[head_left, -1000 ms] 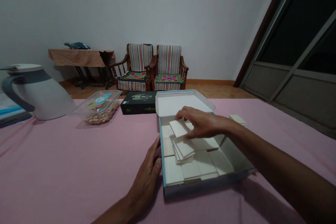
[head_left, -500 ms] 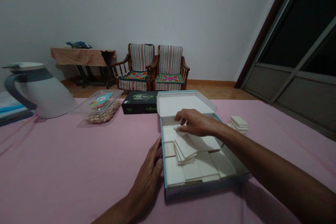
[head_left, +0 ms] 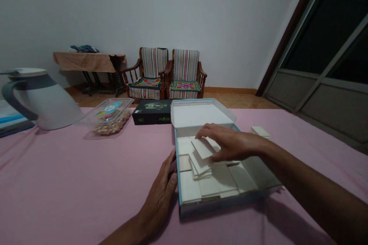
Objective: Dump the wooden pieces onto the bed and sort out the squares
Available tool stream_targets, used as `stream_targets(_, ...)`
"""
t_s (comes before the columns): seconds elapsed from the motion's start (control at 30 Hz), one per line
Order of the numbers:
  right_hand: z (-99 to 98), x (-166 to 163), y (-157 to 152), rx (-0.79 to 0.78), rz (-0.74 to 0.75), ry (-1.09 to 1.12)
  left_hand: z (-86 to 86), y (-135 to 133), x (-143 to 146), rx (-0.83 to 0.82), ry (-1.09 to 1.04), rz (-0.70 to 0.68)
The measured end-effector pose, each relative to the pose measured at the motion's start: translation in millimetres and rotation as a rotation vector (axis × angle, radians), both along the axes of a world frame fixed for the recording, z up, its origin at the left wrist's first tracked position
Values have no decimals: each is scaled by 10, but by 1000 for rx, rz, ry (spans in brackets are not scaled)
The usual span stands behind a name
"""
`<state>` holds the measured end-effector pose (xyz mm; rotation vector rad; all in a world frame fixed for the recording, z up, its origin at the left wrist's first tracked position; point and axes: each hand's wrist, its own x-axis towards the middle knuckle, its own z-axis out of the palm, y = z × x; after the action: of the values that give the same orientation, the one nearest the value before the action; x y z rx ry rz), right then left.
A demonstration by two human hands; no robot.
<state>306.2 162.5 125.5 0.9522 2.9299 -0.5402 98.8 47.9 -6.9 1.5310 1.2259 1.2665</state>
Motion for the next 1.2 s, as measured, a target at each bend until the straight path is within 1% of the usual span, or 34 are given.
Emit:
stream_targets(0.07,32,-11,89,62,-83,5,26,-3,4,-7,4,0)
stream_targets(0.13,15,-37,161,137,-178,-13,39,-4,6,-14,2,-3)
stream_targets(0.23,-114,-80,221,198,-263,-57,24,-3,-3,-12,-7,-6)
stream_targets(0.3,-245,-100,241,209,-284,-67,3,-2,-11,-9,-4,-7)
stream_targets(0.4,-429,-118,260,187,-246,-31,-18,1,-17,-9,-3,-13)
stream_targets(0.47,-479,-130,265,162,-211,-10,-20,3,-15,-12,-8,-13)
stream_targets(0.53,-437,-148,258,152,-225,-6,-17,3,-11,-15,-12,-10)
stream_targets(0.6,-316,-173,231,144,-259,31,-15,2,-8,-19,-12,-11)
stream_targets(0.63,-240,-189,210,124,-253,65,-15,2,-9,-19,-10,-7)
stream_targets(0.73,-47,-244,131,3,-134,107,-22,4,-13,-17,0,4)
stream_targets(0.8,1,-283,87,-61,-70,61,-31,8,-18,-6,6,5)
stream_targets(0.87,-27,-319,72,-51,-58,31,-39,12,-20,8,12,4)
stream_targets(0.97,-150,-357,110,11,-18,45,-44,14,-19,19,20,6)
stream_targets(1.07,-257,-362,172,26,23,54,-39,11,-16,13,4,-6)
stream_targets(1.13,-268,-340,196,24,21,62,-30,8,-15,10,-6,-4)
stream_targets(1.2,-227,-296,199,34,-25,62,-18,5,-14,8,-8,-6)
